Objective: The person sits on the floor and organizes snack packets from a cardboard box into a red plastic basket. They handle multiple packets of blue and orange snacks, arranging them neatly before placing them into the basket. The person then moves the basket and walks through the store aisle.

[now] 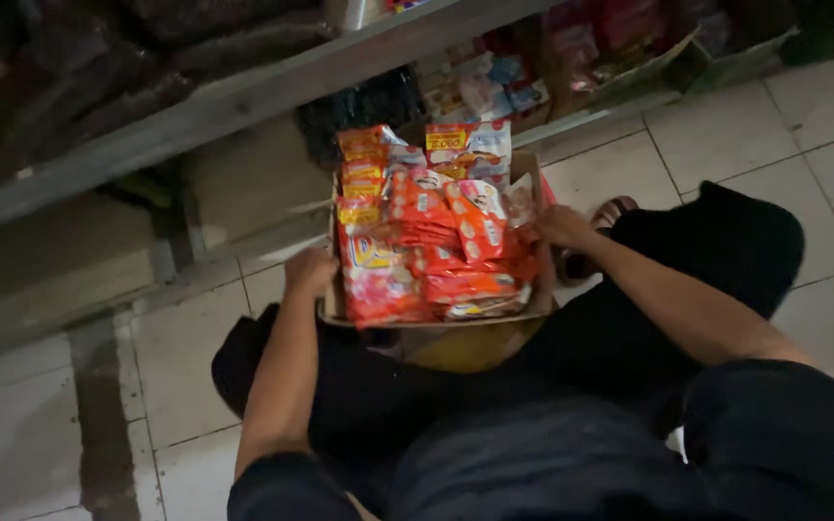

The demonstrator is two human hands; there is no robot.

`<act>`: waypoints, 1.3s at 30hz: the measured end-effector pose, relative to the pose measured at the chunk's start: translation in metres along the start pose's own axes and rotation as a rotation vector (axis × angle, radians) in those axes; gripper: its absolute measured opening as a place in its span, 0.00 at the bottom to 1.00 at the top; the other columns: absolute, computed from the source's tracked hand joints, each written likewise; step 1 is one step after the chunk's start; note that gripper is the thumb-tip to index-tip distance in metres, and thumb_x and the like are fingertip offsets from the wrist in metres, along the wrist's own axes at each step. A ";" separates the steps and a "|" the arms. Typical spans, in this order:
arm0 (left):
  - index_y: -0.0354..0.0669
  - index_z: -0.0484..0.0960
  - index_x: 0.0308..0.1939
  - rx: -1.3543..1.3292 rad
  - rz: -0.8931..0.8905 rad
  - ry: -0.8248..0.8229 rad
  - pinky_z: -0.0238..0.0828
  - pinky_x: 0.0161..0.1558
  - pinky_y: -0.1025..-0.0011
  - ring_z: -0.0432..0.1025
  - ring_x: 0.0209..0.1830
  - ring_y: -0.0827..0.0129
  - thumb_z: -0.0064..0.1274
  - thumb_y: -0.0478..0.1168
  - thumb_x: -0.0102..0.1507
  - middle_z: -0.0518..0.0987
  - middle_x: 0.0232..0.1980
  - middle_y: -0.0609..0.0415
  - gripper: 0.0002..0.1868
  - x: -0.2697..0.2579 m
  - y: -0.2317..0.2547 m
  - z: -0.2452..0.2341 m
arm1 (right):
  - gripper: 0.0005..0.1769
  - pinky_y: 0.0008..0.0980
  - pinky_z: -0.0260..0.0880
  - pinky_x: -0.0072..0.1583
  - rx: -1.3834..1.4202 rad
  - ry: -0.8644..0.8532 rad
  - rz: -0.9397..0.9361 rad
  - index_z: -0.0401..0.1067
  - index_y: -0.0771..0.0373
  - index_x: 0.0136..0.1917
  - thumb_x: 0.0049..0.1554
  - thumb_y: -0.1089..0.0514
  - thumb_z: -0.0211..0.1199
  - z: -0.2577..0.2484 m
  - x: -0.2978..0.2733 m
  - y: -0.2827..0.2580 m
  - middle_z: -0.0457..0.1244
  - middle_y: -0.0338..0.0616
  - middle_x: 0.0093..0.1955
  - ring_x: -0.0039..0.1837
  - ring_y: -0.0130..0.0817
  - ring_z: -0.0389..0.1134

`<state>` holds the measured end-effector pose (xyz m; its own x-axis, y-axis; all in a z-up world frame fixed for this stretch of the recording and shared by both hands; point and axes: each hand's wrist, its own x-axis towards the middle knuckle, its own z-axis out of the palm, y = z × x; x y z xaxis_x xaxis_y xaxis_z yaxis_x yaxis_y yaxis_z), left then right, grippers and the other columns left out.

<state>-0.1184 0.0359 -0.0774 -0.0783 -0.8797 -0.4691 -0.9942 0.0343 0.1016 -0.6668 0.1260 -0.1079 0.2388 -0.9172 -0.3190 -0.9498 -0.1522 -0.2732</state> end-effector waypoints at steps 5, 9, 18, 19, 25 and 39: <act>0.41 0.87 0.41 -0.116 -0.036 -0.089 0.73 0.51 0.48 0.78 0.49 0.43 0.45 0.60 0.64 0.84 0.45 0.38 0.27 -0.036 0.055 0.015 | 0.13 0.50 0.73 0.54 -0.170 0.046 -0.174 0.82 0.42 0.48 0.54 0.46 0.58 -0.013 -0.004 0.087 0.71 0.41 0.52 0.55 0.46 0.72; 0.40 0.87 0.42 -0.215 -0.093 -0.266 0.75 0.52 0.52 0.81 0.48 0.46 0.47 0.54 0.61 0.87 0.44 0.39 0.23 -0.015 0.094 0.048 | 0.21 0.49 0.75 0.50 -0.110 0.096 0.335 0.79 0.58 0.52 0.66 0.40 0.57 -0.012 0.032 0.094 0.72 0.52 0.49 0.50 0.51 0.75; 0.41 0.85 0.51 -0.137 0.059 -0.303 0.73 0.53 0.49 0.77 0.54 0.45 0.45 0.52 0.62 0.82 0.52 0.39 0.24 0.033 0.092 0.083 | 0.22 0.51 0.74 0.51 -0.027 0.175 0.439 0.78 0.62 0.53 0.59 0.42 0.59 -0.041 0.043 0.067 0.71 0.56 0.51 0.53 0.54 0.73; 0.41 0.85 0.51 -0.148 0.045 -0.313 0.74 0.53 0.49 0.78 0.53 0.45 0.44 0.52 0.63 0.83 0.51 0.40 0.24 0.030 0.093 0.081 | 0.23 0.51 0.74 0.52 -0.015 0.190 0.456 0.77 0.63 0.53 0.59 0.42 0.59 -0.042 0.043 0.065 0.71 0.57 0.51 0.53 0.54 0.73; 0.46 0.84 0.50 -0.324 -0.102 0.174 0.72 0.48 0.45 0.78 0.45 0.41 0.43 0.52 0.63 0.84 0.43 0.37 0.22 -0.034 0.121 0.074 | 0.23 0.53 0.74 0.55 0.117 0.177 0.619 0.77 0.62 0.56 0.63 0.42 0.55 -0.066 0.025 0.027 0.70 0.58 0.54 0.55 0.56 0.73; 0.41 0.86 0.44 -0.332 -0.188 0.154 0.74 0.50 0.47 0.78 0.45 0.41 0.40 0.58 0.69 0.83 0.42 0.36 0.27 -0.100 0.118 0.078 | 0.37 0.55 0.70 0.62 -0.355 0.331 0.361 0.63 0.58 0.74 0.58 0.41 0.65 -0.064 0.014 -0.027 0.57 0.52 0.74 0.71 0.54 0.64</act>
<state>-0.2336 0.1647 -0.0871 0.1396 -0.9174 -0.3726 -0.9105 -0.2668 0.3159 -0.6507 0.0937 -0.0473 -0.1328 -0.9909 -0.0198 -0.9821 0.1288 0.1374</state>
